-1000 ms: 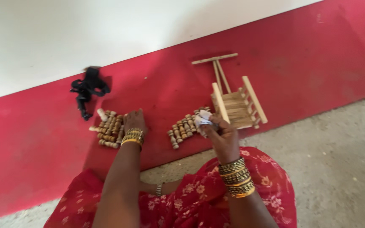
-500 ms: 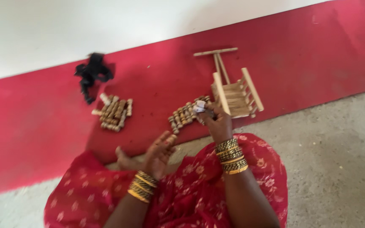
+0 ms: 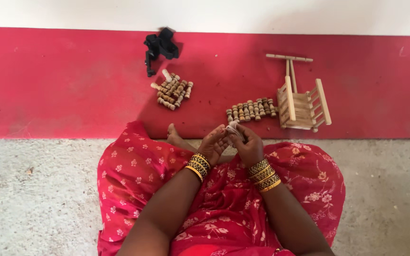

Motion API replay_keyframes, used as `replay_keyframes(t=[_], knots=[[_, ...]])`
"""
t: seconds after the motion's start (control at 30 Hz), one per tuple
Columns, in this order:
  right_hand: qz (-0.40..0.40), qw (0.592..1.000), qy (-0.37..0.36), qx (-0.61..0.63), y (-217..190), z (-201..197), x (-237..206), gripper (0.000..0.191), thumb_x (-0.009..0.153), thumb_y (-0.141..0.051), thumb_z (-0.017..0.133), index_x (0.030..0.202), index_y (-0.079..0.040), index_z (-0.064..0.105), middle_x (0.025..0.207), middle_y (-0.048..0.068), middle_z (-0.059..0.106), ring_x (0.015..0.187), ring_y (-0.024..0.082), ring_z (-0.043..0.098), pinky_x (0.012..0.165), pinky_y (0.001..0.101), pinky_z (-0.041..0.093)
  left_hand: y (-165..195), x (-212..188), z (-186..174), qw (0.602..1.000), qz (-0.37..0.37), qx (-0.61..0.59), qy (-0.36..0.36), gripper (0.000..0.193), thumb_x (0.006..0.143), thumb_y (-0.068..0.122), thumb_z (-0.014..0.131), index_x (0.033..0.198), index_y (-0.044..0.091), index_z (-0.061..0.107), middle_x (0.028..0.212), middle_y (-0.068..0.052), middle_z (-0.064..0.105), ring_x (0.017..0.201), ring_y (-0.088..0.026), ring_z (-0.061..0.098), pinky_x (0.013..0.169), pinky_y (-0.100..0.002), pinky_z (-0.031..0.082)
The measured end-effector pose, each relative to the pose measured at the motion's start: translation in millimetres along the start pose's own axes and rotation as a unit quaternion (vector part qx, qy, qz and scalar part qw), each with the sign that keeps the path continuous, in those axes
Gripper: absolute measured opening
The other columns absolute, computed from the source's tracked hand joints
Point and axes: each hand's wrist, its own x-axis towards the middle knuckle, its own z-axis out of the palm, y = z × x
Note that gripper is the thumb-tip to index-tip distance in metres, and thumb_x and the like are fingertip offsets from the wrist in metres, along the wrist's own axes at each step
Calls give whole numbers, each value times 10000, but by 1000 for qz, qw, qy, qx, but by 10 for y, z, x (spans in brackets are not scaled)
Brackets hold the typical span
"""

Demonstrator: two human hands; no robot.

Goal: The person sits on the floor and wipes small wooden spool-shaped pieces one at a time with a cloth, placing each wiped piece into a growing row beside a small wooden toy chair. Unwiped pieces are taken from a pile on the red floor mat.

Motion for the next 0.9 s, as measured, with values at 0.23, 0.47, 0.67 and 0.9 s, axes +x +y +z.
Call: replay_keyframes(t=[0.23,0.47,0.67,0.9], knots=[[100,994,34,9,-216,-68,25,339,970,-142,700,1266,22,717,940,112,750,740,96,628,605,252,516,-76,125,-3,1000,-30,0,7,544,898,266,763,1376,93,569,1162,-29,697,1056,-140,673,977,-323,563],[94,989,63,-94,-243,-114,21,329,948,-175,708,1229,-6,732,938,89,780,743,93,677,625,264,548,-117,166,-16,996,-89,0,5,503,897,355,747,1297,77,623,1089,-52,714,1015,-170,681,951,-348,572],[39,994,60,-79,-226,-58,-17,366,955,-218,724,1260,-17,700,1031,135,785,833,174,714,678,303,578,-157,222,-50,996,-80,0,48,412,898,321,747,1220,81,657,1077,-60,710,1013,-186,685,967,-360,571],[52,965,93,-241,-161,-79,-5,361,929,-234,741,1212,-12,711,1044,167,766,886,201,738,727,326,587,-196,210,-124,995,-90,-27,10,367,940,310,704,1197,60,623,1110,-75,694,1021,-190,699,958,-364,587]])
